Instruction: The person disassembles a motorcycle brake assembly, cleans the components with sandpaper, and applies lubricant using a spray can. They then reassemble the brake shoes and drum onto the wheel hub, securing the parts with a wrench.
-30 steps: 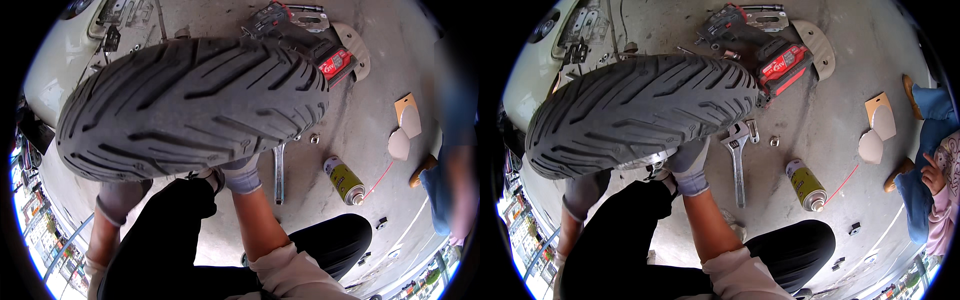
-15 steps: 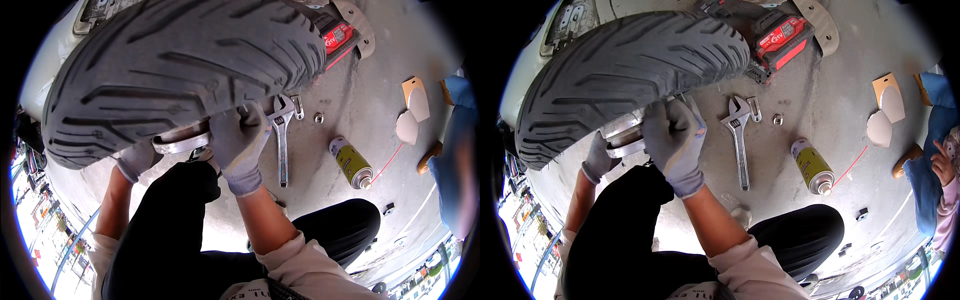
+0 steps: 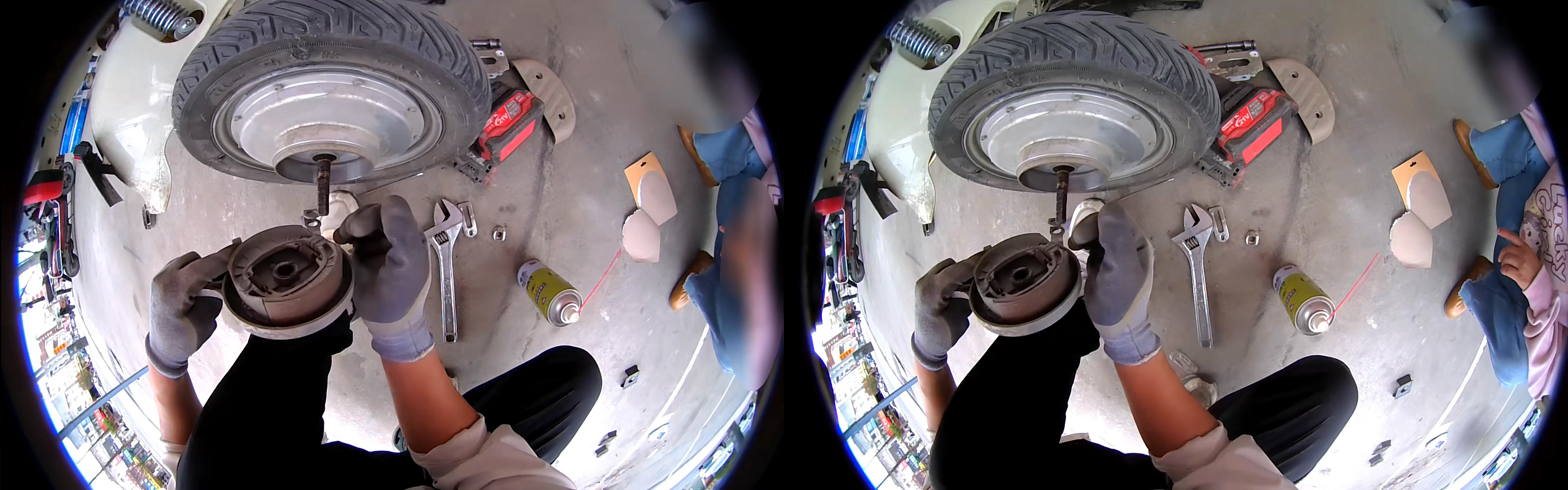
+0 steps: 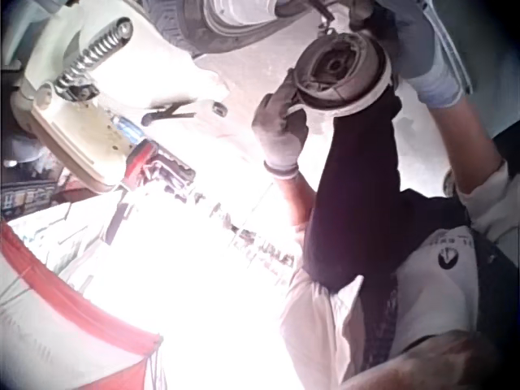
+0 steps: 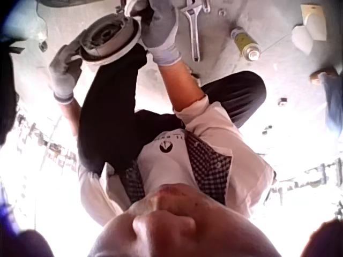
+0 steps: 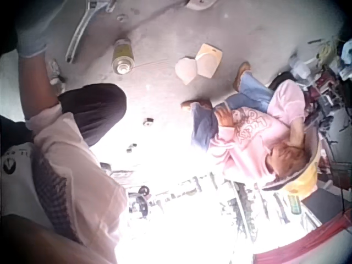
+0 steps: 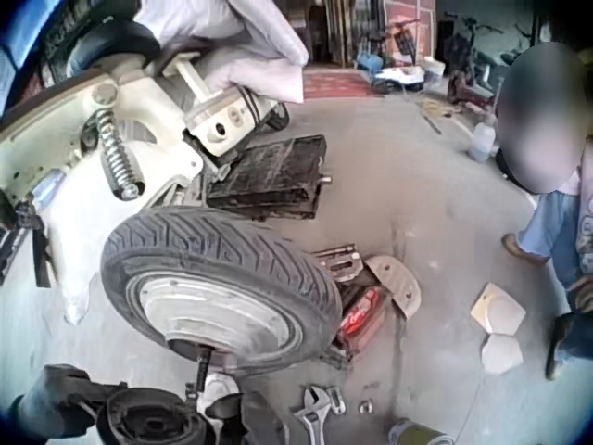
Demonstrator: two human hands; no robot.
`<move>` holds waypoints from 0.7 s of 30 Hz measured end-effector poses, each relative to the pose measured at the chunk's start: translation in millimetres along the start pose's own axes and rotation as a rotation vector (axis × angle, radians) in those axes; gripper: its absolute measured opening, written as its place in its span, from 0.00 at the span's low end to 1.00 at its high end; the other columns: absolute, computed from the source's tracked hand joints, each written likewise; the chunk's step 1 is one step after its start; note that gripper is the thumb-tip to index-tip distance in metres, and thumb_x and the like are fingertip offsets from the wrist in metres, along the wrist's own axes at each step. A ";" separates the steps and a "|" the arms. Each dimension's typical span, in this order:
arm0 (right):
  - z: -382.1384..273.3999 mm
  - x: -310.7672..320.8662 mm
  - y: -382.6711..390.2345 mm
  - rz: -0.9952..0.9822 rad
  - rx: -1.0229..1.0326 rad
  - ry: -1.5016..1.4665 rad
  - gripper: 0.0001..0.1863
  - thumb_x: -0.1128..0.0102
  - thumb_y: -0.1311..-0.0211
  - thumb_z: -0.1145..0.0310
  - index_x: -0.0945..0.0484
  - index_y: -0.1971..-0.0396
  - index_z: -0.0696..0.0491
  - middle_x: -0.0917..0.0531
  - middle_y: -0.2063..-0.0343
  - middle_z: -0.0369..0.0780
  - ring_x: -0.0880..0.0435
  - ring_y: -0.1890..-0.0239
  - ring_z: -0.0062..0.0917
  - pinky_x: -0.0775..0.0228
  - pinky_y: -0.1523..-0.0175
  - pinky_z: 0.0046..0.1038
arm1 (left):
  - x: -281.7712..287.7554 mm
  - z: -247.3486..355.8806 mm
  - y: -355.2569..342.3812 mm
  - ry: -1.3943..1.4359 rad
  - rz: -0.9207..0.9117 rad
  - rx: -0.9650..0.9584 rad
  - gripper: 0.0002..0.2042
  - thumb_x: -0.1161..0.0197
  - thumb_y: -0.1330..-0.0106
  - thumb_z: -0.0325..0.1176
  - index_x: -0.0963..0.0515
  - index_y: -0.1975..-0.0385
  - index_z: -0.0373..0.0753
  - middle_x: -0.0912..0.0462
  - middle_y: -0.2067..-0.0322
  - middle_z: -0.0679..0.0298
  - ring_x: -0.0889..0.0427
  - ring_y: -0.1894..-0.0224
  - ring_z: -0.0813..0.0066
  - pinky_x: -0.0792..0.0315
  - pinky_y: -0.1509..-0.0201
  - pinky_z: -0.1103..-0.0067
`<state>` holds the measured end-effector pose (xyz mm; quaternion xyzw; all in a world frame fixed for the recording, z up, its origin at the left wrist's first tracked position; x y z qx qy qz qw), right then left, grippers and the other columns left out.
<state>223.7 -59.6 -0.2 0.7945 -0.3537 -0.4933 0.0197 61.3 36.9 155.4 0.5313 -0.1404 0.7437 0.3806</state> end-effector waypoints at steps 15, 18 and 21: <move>20.2 64.9 -4.6 -0.135 -0.354 0.241 0.20 0.44 0.27 0.52 0.21 0.60 0.57 0.21 0.68 0.35 0.23 0.68 0.16 0.29 0.64 0.20 | -69.6 16.9 -26.4 0.069 -0.128 -0.204 0.32 0.35 0.48 0.19 0.26 0.38 0.40 0.15 0.66 0.57 0.15 0.62 0.61 0.23 0.56 0.69; 3.6 106.7 -9.7 0.048 -0.225 0.267 0.20 0.41 0.29 0.53 0.20 0.61 0.58 0.23 0.71 0.35 0.23 0.69 0.17 0.28 0.65 0.21 | -133.8 -22.5 -18.7 0.566 -0.287 0.136 0.27 0.40 0.37 0.22 0.30 0.36 0.33 0.15 0.61 0.61 0.17 0.57 0.75 0.24 0.51 0.75; -4.9 127.6 1.0 0.207 -0.259 0.301 0.19 0.41 0.29 0.55 0.20 0.61 0.59 0.22 0.70 0.34 0.24 0.68 0.17 0.29 0.61 0.20 | -196.6 -22.2 3.7 1.028 -0.704 0.398 0.23 0.41 0.32 0.29 0.30 0.37 0.33 0.17 0.52 0.62 0.19 0.50 0.73 0.26 0.43 0.76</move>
Point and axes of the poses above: each hand's wrist, its own y-axis away from the middle knuckle, its own x-axis out of the back of the hand, z = x × y, the point moved 9 cm from there along -y, towards the middle knuckle
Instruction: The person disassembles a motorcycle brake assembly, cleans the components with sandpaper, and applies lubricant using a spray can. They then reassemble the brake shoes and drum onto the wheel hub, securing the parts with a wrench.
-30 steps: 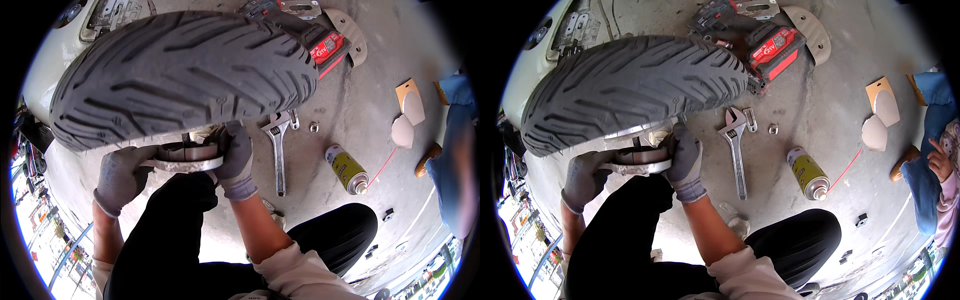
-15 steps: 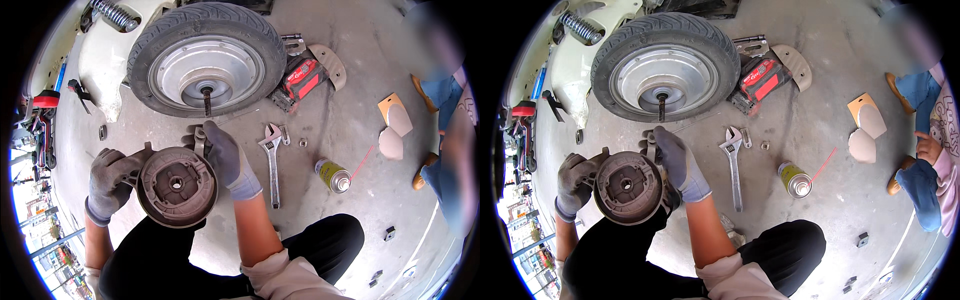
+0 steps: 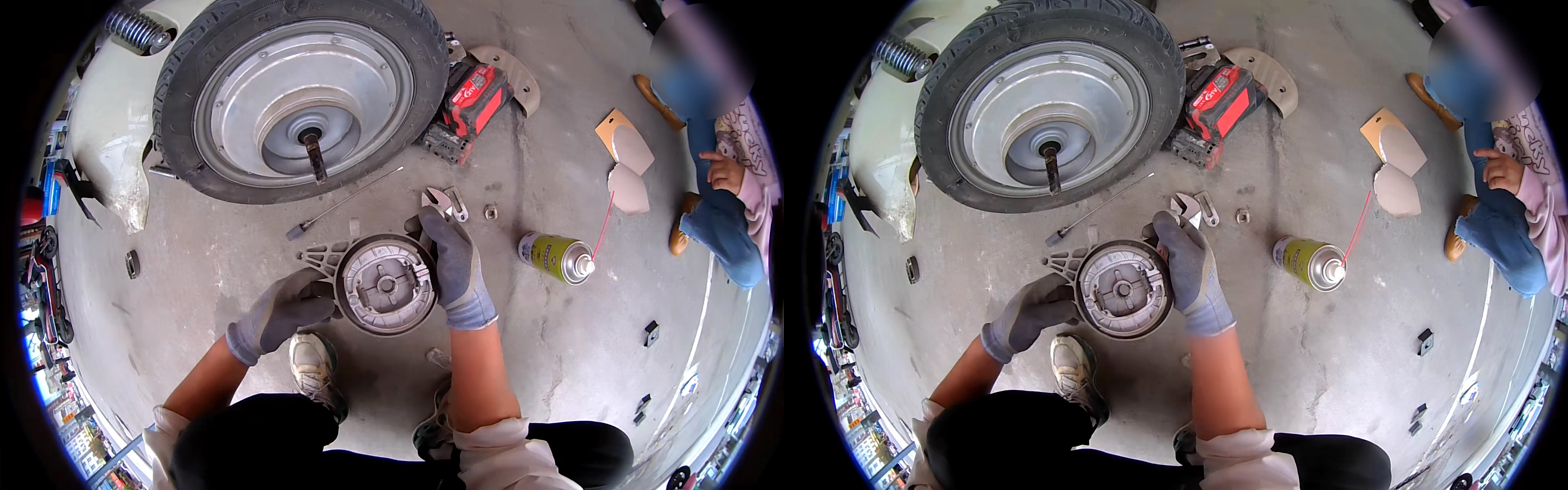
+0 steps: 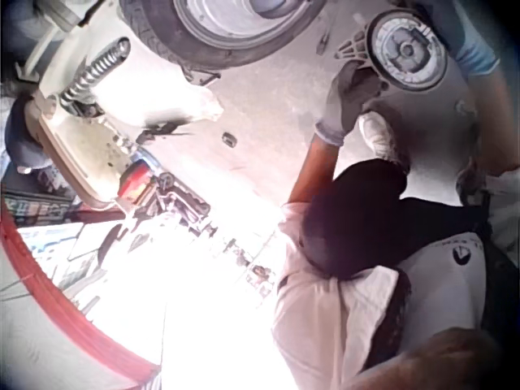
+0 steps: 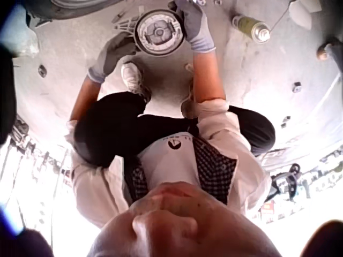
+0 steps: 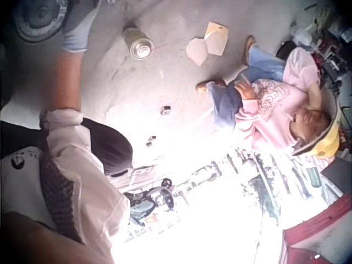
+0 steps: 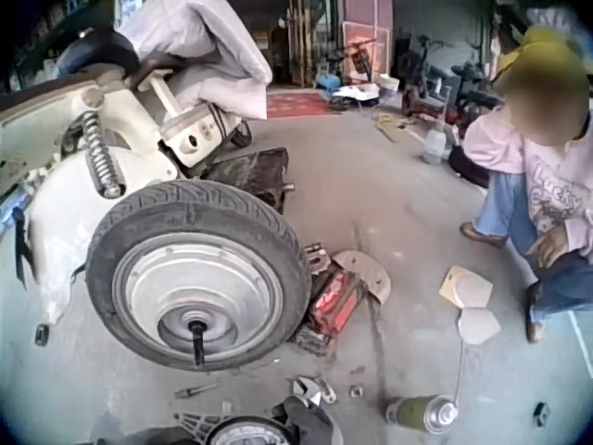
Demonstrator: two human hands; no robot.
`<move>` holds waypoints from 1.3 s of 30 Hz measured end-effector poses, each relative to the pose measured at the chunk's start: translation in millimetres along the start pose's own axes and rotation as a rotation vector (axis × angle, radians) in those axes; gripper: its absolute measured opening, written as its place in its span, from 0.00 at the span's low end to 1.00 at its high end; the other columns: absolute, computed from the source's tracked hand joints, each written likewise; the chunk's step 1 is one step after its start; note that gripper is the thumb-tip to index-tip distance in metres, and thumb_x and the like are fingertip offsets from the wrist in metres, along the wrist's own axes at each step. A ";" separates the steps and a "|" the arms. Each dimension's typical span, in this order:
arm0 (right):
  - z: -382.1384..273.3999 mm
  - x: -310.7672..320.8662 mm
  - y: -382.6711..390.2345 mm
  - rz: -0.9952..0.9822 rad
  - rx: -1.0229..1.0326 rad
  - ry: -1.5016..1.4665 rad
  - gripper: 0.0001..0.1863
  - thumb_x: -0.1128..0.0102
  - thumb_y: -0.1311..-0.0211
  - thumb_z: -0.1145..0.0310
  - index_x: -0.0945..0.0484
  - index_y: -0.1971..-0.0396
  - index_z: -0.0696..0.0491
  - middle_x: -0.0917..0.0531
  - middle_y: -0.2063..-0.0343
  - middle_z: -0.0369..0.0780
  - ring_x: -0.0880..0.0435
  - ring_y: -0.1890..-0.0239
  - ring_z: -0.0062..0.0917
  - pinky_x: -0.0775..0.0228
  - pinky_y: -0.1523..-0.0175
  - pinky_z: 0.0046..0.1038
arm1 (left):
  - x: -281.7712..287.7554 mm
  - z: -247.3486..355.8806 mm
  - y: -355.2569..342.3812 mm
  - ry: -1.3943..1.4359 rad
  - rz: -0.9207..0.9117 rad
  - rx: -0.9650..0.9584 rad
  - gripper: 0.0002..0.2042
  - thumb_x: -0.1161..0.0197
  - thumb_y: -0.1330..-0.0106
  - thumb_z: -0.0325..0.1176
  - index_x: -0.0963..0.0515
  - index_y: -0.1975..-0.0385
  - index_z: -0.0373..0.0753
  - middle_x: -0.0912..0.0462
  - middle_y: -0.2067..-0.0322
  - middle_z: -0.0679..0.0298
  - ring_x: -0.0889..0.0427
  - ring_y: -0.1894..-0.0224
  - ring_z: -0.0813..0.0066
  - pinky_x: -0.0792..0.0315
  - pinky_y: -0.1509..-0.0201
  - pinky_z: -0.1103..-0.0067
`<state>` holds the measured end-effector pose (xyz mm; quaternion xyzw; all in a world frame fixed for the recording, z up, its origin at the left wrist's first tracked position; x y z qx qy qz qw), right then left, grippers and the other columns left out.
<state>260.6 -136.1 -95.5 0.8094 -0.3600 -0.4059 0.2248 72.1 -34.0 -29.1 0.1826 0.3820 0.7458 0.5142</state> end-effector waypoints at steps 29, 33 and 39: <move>-55.6 -37.3 140.2 -0.246 -0.483 0.976 0.19 0.55 0.26 0.60 0.19 0.57 0.60 0.17 0.75 0.39 0.14 0.72 0.21 0.23 0.73 0.22 | -30.4 91.6 14.4 -0.073 -0.595 -0.496 0.35 0.41 0.42 0.19 0.40 0.30 0.27 0.26 0.39 0.54 0.27 0.36 0.71 0.32 0.31 0.74; -33.7 -17.2 140.3 -0.372 -0.327 0.950 0.16 0.54 0.26 0.61 0.22 0.61 0.58 0.20 0.78 0.38 0.24 0.78 0.17 0.32 0.76 0.23 | -40.4 102.8 4.0 -0.160 -0.508 -0.298 0.40 0.36 0.41 0.32 0.43 0.28 0.27 0.28 0.37 0.55 0.29 0.35 0.70 0.37 0.29 0.73; 11.2 6.6 121.7 -0.324 -0.470 0.474 0.12 0.50 0.28 0.57 0.29 0.69 0.48 0.30 0.83 0.31 0.37 0.84 0.13 0.45 0.80 0.19 | -34.6 112.3 6.9 -0.128 -0.360 -0.232 0.34 0.40 0.33 0.35 0.41 0.29 0.26 0.29 0.35 0.54 0.31 0.33 0.69 0.39 0.27 0.72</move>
Point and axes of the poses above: each hand's wrist, its own y-axis away from the middle knuckle, its own x-axis out of the back of the hand, z = x × y, the point moved 9 cm from there along -y, towards the middle knuckle
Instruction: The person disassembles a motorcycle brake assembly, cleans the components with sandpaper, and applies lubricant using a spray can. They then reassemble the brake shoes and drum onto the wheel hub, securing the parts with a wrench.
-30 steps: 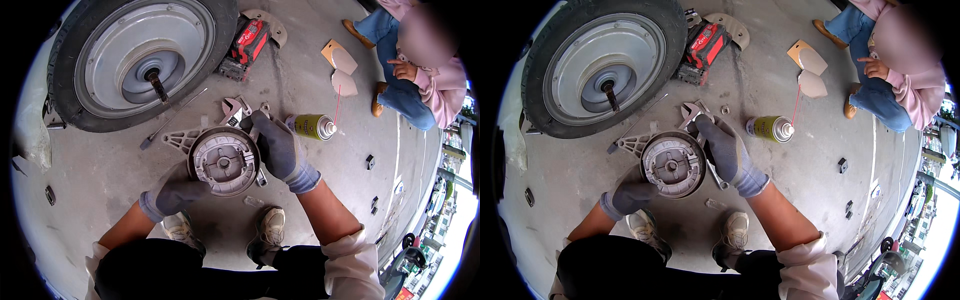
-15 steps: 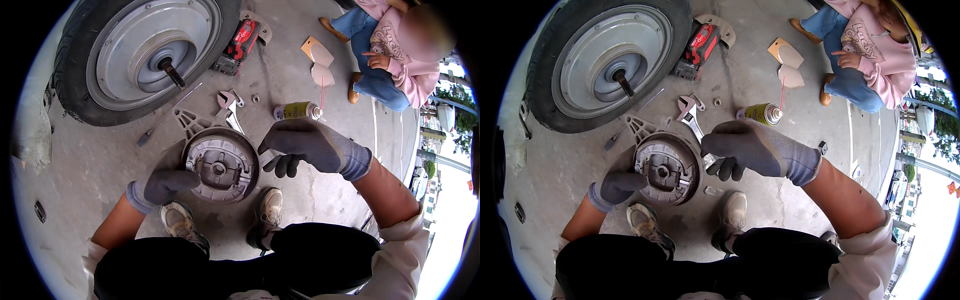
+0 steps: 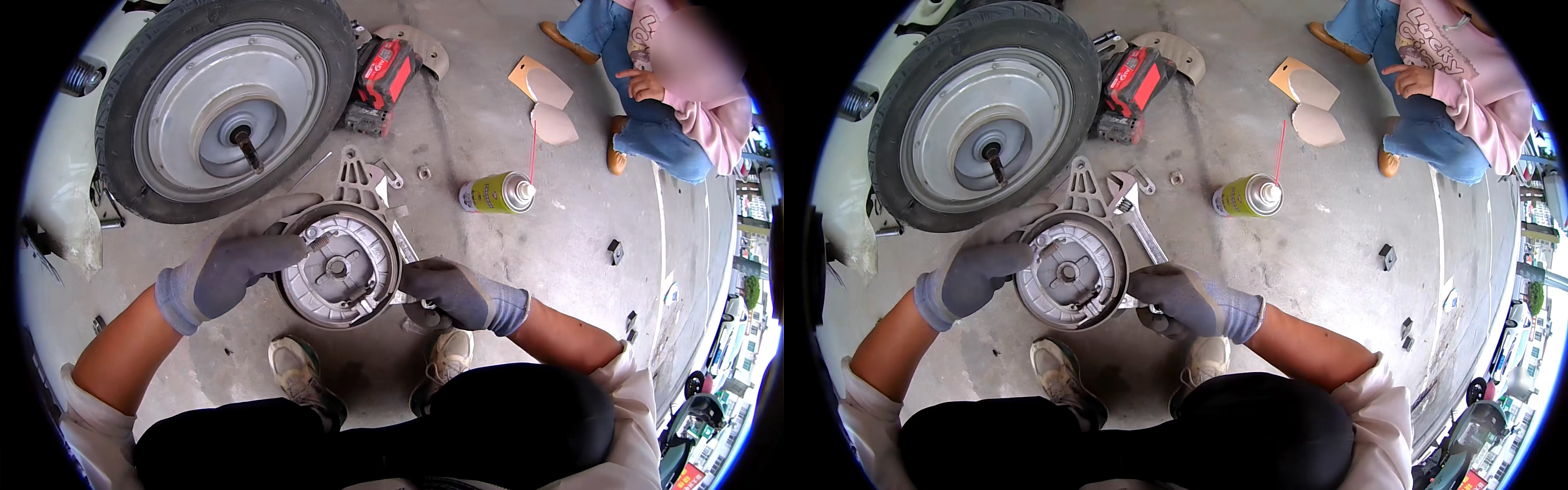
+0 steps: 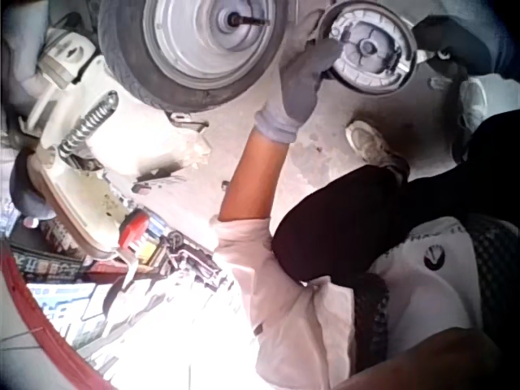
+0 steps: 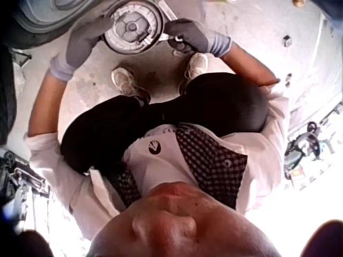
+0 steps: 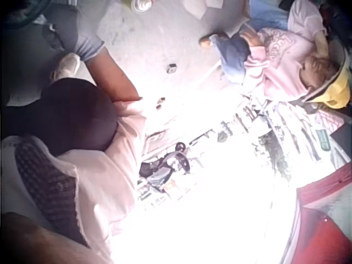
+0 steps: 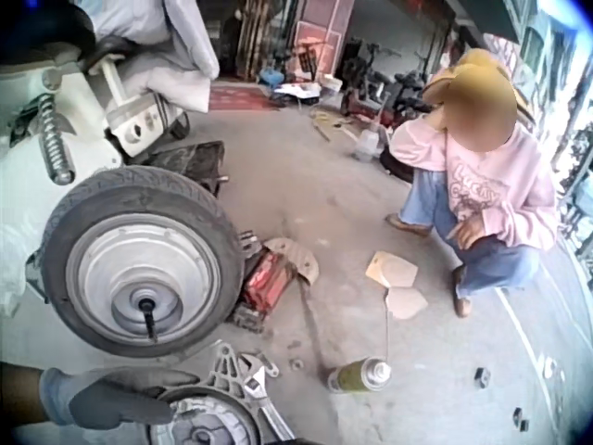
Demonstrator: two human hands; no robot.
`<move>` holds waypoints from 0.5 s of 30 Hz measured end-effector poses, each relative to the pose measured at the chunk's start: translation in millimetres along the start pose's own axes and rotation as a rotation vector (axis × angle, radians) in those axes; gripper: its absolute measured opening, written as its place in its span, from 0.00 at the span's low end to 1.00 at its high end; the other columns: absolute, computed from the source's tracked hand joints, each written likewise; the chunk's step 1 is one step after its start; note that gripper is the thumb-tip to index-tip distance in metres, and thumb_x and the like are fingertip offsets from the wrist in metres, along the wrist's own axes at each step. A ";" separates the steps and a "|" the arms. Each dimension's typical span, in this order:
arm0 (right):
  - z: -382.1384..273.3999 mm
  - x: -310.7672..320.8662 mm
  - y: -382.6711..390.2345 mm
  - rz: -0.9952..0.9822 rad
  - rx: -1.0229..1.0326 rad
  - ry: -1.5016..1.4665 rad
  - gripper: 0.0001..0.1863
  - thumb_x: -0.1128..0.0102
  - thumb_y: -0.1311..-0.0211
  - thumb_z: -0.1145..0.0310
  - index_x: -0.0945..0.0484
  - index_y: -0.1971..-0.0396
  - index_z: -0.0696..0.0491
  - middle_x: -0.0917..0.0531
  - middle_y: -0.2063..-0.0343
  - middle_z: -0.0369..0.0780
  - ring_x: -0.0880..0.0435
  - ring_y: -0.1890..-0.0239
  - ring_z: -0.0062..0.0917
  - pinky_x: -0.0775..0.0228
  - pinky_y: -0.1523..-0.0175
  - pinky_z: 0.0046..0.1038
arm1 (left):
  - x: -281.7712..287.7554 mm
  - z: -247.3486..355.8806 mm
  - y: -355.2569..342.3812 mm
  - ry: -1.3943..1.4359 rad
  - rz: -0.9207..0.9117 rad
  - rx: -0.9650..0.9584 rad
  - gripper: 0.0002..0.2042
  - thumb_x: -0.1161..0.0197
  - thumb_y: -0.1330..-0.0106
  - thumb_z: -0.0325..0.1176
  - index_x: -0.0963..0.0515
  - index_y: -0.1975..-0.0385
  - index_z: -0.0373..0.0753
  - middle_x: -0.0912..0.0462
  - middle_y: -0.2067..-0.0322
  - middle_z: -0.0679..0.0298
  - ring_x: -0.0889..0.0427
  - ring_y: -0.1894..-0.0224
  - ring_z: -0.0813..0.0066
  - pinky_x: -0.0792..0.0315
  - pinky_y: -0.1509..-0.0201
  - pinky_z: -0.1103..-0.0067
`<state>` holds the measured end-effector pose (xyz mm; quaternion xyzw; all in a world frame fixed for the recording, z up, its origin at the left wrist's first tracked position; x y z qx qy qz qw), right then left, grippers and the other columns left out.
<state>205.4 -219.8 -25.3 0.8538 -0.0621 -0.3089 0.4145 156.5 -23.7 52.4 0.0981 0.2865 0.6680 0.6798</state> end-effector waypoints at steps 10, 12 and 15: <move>25.9 25.6 1.5 0.140 0.162 -0.018 0.19 0.55 0.21 0.52 0.31 0.69 0.50 0.30 0.82 0.30 0.34 0.81 0.13 0.32 0.69 0.21 | 8.1 -49.1 -5.2 0.144 0.356 0.148 0.36 0.60 0.22 0.60 0.29 0.37 0.27 0.17 0.52 0.55 0.19 0.54 0.70 0.27 0.46 0.73; 27.4 29.4 6.3 0.158 0.178 -0.046 0.18 0.54 0.21 0.52 0.31 0.68 0.50 0.30 0.81 0.29 0.34 0.80 0.12 0.30 0.67 0.21 | -0.4 -36.9 -12.5 0.104 0.370 0.125 0.36 0.60 0.22 0.60 0.29 0.38 0.27 0.17 0.53 0.55 0.18 0.55 0.70 0.27 0.46 0.74; 27.3 34.1 12.7 0.181 0.227 -0.061 0.17 0.53 0.21 0.53 0.30 0.66 0.50 0.30 0.81 0.29 0.33 0.78 0.11 0.28 0.66 0.21 | -4.3 -29.6 -24.4 0.065 0.344 0.095 0.37 0.60 0.23 0.61 0.30 0.37 0.27 0.17 0.51 0.53 0.17 0.53 0.66 0.26 0.45 0.71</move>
Point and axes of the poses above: each hand's wrist, its own y-axis away from the middle knuckle, its own x-axis out of the back of the hand, z = x × y, the point moved 9 cm from there along -y, towards the middle knuckle
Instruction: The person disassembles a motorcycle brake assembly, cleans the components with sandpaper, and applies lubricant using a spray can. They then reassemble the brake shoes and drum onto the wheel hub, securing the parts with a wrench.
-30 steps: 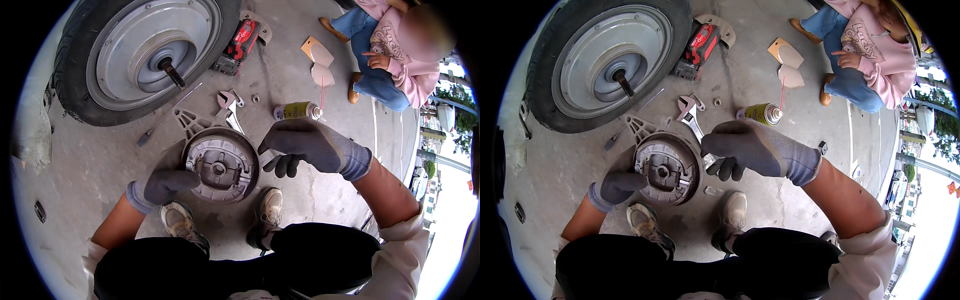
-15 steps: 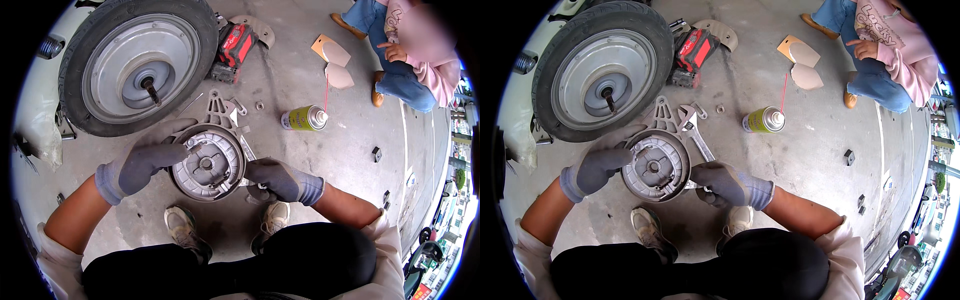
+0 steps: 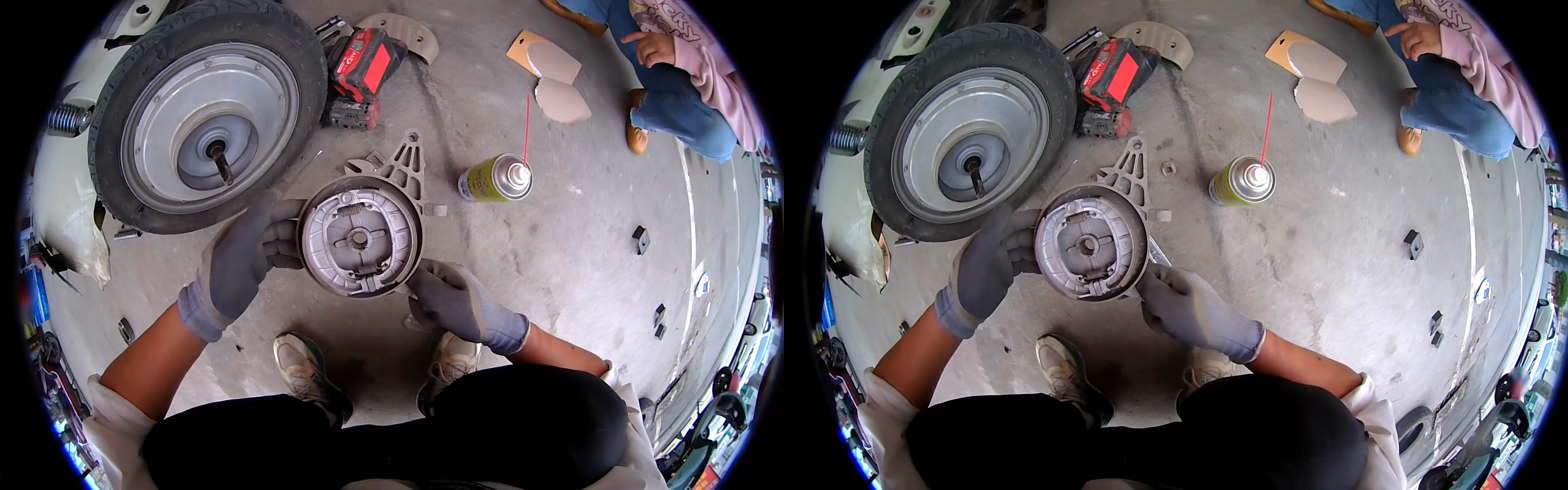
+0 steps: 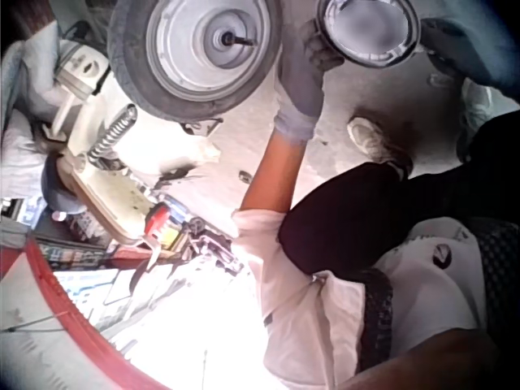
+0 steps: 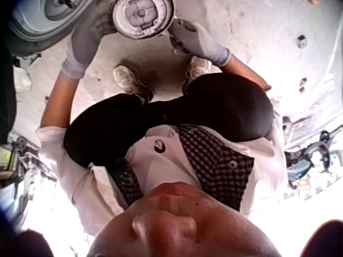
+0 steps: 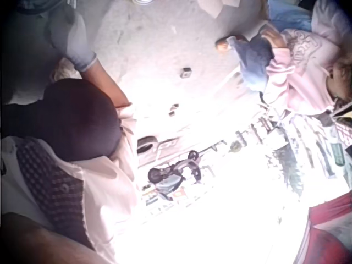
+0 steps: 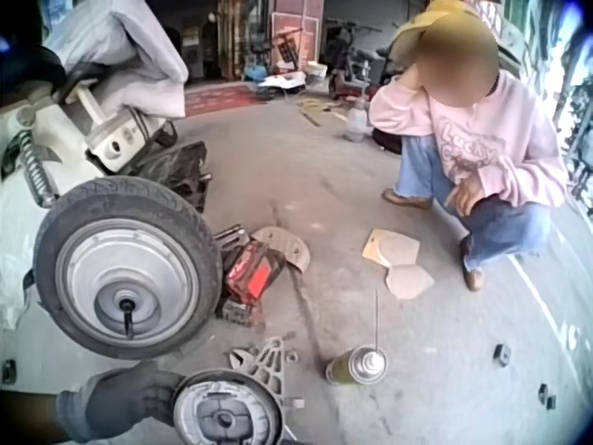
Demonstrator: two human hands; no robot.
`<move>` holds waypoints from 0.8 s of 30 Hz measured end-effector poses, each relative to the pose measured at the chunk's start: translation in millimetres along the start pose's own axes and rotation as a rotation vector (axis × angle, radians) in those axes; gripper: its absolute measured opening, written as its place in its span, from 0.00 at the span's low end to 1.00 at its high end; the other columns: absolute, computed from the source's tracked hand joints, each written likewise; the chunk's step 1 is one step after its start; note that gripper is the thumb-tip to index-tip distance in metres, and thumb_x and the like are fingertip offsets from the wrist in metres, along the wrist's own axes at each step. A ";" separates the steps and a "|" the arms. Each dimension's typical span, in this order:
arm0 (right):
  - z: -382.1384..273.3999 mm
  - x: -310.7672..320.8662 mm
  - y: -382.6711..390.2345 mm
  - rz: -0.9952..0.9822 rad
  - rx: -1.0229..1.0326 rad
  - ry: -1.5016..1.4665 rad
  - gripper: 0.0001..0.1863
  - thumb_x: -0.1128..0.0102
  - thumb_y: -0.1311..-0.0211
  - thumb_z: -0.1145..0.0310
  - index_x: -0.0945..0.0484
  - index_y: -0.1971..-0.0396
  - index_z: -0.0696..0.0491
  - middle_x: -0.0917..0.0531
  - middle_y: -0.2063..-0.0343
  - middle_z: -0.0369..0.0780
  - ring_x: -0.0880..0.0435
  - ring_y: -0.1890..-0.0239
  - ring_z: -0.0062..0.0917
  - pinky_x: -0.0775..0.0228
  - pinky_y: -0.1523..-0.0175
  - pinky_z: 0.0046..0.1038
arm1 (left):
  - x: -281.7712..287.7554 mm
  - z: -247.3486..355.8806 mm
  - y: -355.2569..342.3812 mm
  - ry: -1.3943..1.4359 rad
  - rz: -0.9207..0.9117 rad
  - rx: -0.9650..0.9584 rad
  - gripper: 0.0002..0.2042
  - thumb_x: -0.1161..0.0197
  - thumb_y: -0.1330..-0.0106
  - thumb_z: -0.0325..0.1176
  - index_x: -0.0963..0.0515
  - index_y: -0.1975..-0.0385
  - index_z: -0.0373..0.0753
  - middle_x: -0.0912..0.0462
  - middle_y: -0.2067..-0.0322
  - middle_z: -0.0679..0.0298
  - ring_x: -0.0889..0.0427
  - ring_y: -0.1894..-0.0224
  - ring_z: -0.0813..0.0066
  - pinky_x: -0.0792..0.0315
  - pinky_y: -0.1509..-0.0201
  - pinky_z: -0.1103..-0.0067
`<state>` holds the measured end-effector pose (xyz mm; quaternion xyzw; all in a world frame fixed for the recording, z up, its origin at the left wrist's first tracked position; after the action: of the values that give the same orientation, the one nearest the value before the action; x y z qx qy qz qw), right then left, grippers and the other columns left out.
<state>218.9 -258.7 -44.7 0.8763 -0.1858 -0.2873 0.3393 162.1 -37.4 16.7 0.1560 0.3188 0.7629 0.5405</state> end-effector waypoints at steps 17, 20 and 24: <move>-55.6 -35.7 19.0 0.509 0.870 1.238 0.07 0.43 0.36 0.72 0.25 0.61 0.58 0.24 0.74 0.44 0.20 0.80 0.35 0.36 0.81 0.37 | -45.4 -6.0 19.3 -0.172 -0.120 0.040 0.18 0.40 0.28 0.39 0.26 0.48 0.32 0.19 0.58 0.61 0.21 0.61 0.78 0.27 0.53 0.80; -56.1 -53.0 20.7 0.442 0.931 1.447 0.10 0.41 0.39 0.71 0.24 0.60 0.59 0.21 0.65 0.45 0.20 0.81 0.31 0.36 0.82 0.33 | -38.7 -9.6 18.0 -0.198 0.004 0.132 0.17 0.39 0.29 0.40 0.25 0.50 0.32 0.19 0.59 0.63 0.21 0.62 0.79 0.28 0.53 0.81; -44.8 -49.9 13.9 0.427 0.893 1.389 0.11 0.40 0.39 0.70 0.24 0.59 0.60 0.21 0.59 0.48 0.22 0.83 0.30 0.35 0.82 0.31 | -47.1 -15.7 13.4 -0.145 -0.019 0.142 0.13 0.39 0.30 0.39 0.22 0.57 0.35 0.18 0.65 0.65 0.27 0.67 0.84 0.32 0.60 0.83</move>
<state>207.0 -220.6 11.0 0.8515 -0.1925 0.4855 0.0456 160.5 -88.7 18.8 0.2459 0.3336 0.7197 0.5571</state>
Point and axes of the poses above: each hand's wrist, its own y-axis away from the middle knuckle, its own x-axis out of the back of the hand, z = x × y, the point moved 9 cm from there along -y, towards the middle knuckle
